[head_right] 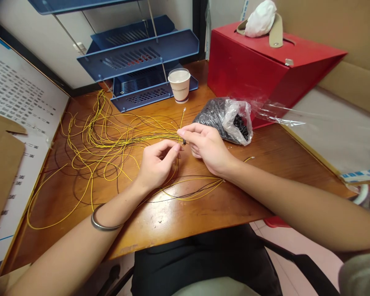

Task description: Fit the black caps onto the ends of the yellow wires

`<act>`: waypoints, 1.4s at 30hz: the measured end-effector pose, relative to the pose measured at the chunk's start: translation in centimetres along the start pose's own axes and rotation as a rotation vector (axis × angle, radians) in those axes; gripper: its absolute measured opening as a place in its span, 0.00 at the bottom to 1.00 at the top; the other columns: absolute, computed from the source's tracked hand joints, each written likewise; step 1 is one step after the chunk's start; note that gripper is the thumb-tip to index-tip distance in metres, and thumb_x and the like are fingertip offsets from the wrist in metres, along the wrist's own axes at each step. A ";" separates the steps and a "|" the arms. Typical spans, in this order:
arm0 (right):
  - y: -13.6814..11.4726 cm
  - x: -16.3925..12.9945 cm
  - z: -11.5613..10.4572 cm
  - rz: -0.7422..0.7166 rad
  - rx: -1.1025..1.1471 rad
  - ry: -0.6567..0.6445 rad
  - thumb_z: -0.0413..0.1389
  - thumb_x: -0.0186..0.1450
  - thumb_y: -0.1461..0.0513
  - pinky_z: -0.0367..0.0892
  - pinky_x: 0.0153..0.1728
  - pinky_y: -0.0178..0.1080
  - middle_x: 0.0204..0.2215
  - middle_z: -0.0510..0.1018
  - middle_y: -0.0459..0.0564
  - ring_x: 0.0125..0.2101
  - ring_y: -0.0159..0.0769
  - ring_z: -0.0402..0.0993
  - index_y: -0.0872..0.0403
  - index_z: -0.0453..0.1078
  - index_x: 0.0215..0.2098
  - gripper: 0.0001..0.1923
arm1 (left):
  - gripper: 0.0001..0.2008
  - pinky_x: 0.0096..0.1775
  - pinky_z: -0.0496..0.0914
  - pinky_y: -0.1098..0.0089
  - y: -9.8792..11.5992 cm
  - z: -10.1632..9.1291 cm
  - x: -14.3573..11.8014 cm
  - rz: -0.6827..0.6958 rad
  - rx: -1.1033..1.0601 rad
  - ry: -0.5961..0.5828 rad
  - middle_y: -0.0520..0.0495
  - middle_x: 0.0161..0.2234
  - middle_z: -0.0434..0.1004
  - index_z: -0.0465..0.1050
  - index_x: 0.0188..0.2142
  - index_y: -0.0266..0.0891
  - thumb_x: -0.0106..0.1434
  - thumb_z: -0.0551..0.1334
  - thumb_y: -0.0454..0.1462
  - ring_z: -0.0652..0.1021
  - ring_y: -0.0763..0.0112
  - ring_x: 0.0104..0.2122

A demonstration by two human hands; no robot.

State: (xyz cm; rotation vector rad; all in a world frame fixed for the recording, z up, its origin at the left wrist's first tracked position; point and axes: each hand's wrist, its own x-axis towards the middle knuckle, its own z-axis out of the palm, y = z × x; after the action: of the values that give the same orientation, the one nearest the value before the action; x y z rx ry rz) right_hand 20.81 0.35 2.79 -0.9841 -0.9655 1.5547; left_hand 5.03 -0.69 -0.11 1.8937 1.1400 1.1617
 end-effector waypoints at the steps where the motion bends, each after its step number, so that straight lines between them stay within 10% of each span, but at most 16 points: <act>1: 0.0 0.0 0.0 0.010 -0.003 -0.009 0.70 0.56 0.59 0.39 0.16 0.33 0.11 0.58 0.34 0.13 0.21 0.46 0.56 0.72 0.29 0.13 | 0.12 0.32 0.69 0.71 0.0 0.0 0.0 0.002 -0.002 0.001 0.50 0.25 0.77 0.75 0.30 0.38 0.68 0.60 0.40 0.74 0.72 0.26; 42: -0.1 0.1 -0.1 -0.009 0.006 0.010 0.70 0.56 0.57 0.37 0.17 0.33 0.12 0.56 0.35 0.14 0.21 0.45 0.55 0.72 0.29 0.13 | 0.12 0.28 0.67 0.72 0.1 0.2 -0.1 -0.008 -0.035 -0.016 0.50 0.24 0.76 0.75 0.30 0.38 0.69 0.60 0.40 0.73 0.74 0.24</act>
State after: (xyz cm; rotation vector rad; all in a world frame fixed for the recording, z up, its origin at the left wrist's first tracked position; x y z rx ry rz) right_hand 20.91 0.45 2.81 -0.9811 -0.9573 1.5427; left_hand 5.27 -0.87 -0.14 1.8671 1.1113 1.1528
